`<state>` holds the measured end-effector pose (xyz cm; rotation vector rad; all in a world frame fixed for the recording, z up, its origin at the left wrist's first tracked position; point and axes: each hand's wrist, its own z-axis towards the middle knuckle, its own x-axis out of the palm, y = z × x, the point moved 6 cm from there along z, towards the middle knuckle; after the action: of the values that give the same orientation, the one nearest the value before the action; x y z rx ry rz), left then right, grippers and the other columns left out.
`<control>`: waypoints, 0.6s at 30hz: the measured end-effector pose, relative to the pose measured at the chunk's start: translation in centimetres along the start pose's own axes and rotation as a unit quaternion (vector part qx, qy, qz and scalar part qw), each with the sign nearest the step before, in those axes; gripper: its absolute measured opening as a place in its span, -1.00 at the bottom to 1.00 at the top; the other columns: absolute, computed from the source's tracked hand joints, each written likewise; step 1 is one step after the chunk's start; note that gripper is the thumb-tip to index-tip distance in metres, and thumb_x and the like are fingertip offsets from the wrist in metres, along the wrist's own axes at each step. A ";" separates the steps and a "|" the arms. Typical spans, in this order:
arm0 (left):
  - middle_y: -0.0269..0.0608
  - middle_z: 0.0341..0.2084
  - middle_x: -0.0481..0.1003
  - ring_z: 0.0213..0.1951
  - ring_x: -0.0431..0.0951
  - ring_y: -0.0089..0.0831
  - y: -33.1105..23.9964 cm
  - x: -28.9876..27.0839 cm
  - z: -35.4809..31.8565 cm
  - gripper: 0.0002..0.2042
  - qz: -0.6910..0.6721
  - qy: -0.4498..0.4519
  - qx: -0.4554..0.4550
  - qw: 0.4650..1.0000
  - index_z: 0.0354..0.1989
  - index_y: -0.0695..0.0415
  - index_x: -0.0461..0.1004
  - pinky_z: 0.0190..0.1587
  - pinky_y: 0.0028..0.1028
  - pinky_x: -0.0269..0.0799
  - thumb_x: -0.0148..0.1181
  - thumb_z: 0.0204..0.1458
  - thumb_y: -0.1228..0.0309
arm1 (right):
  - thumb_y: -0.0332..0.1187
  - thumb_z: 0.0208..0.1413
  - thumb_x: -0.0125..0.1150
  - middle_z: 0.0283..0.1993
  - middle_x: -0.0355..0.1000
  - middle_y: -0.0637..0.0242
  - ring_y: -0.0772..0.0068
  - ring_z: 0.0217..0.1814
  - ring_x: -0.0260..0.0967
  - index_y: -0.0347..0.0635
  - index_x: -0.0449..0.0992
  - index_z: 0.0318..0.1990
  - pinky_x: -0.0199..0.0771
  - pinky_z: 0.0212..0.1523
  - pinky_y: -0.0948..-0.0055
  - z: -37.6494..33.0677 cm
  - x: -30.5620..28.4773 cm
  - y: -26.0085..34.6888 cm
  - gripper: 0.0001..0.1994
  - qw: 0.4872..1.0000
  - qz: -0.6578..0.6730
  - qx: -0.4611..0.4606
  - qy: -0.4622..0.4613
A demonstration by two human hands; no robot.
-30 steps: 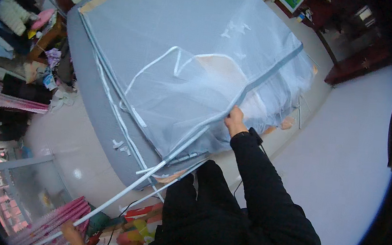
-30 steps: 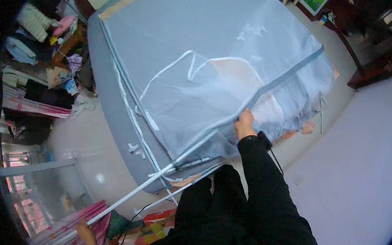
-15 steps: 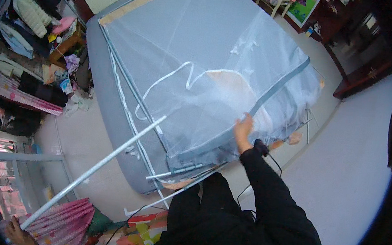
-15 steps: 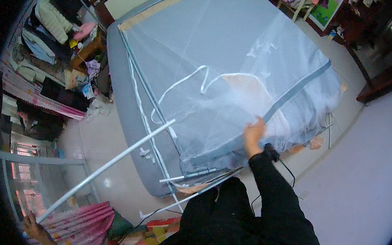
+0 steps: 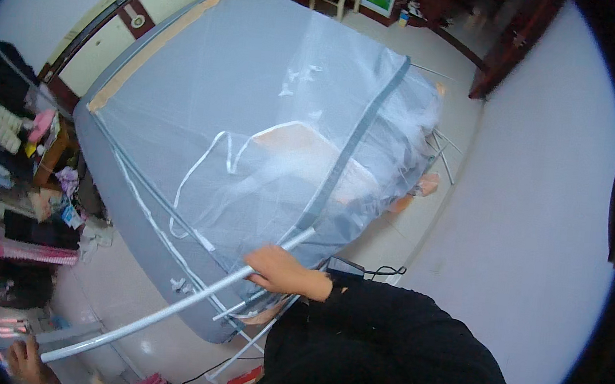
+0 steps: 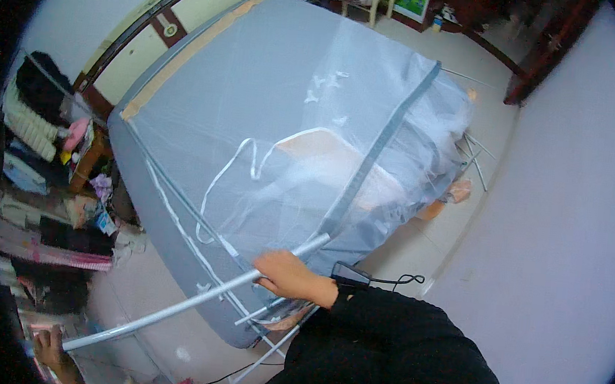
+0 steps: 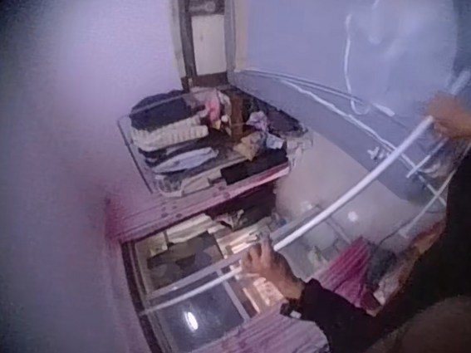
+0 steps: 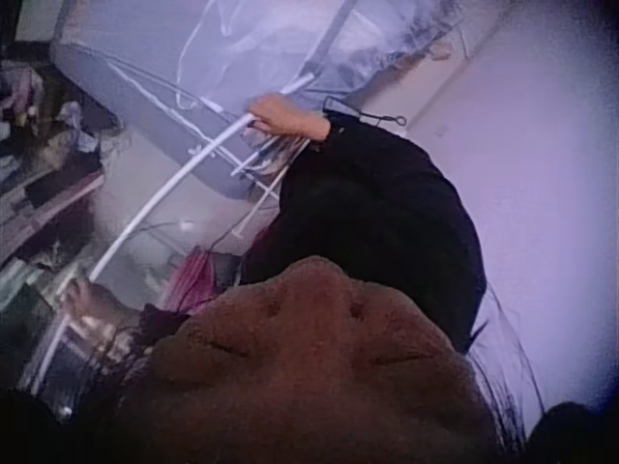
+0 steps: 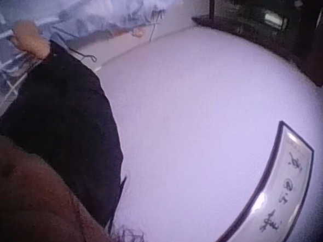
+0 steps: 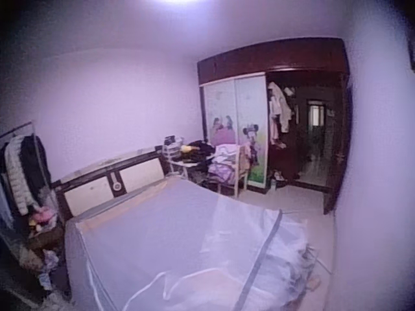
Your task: The person assembles a bed canopy by inserting white poles into sleeves on a gray mesh cover laid over a bed. They connect poles with T-shaped connectors, thread poles through the fabric, and lift sections of the canopy to position the frame. The person handles multiple poles and connectors, adjusting the mesh and aligning the frame components.
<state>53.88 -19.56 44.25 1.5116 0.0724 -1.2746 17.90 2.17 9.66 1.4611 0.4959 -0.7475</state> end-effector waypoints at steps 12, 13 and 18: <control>-0.11 0.27 0.09 0.32 -0.06 -0.05 -29.3 -1.4 5.2 -0.31 -0.266 -0.108 0.184 0.940 0.17 -0.16 0.36 0.31 0.05 -0.22 0.41 -0.27 0.38 | -0.05 0.09 0.22 -0.58 0.38 0.12 0.18 -0.55 0.36 -0.18 0.50 -0.44 0.32 -0.48 0.27 -20.8 0.3 -12.4 -0.65 0.901 0.221 0.301 -0.221; -0.11 0.26 0.10 0.31 -0.07 -0.04 -31.2 -1.3 4.8 -0.32 -0.275 -0.072 0.196 0.939 0.16 -0.15 0.37 0.31 0.06 -0.22 0.42 -0.28 0.37 | -0.06 0.10 0.21 -0.58 0.38 0.12 0.21 -0.55 0.35 -0.19 0.51 -0.44 0.32 -0.48 0.28 -22.8 0.0 -13.1 -0.66 0.881 0.220 0.335 -0.251; -0.07 0.21 0.12 0.28 -0.08 0.04 -38.9 -0.8 2.6 -0.38 -0.352 0.035 0.284 0.891 0.09 -0.08 0.40 0.28 0.07 -0.20 0.43 -0.29 0.37 | -0.08 0.15 0.15 -0.61 0.36 0.15 0.28 -0.56 0.31 -0.25 0.50 -0.42 0.32 -0.47 0.29 -32.3 1.7 -16.1 -0.64 0.756 0.222 0.529 -0.314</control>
<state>27.27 -5.68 19.34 2.1454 0.3447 -1.9290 12.06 34.53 -5.19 2.0705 -0.9520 -1.1224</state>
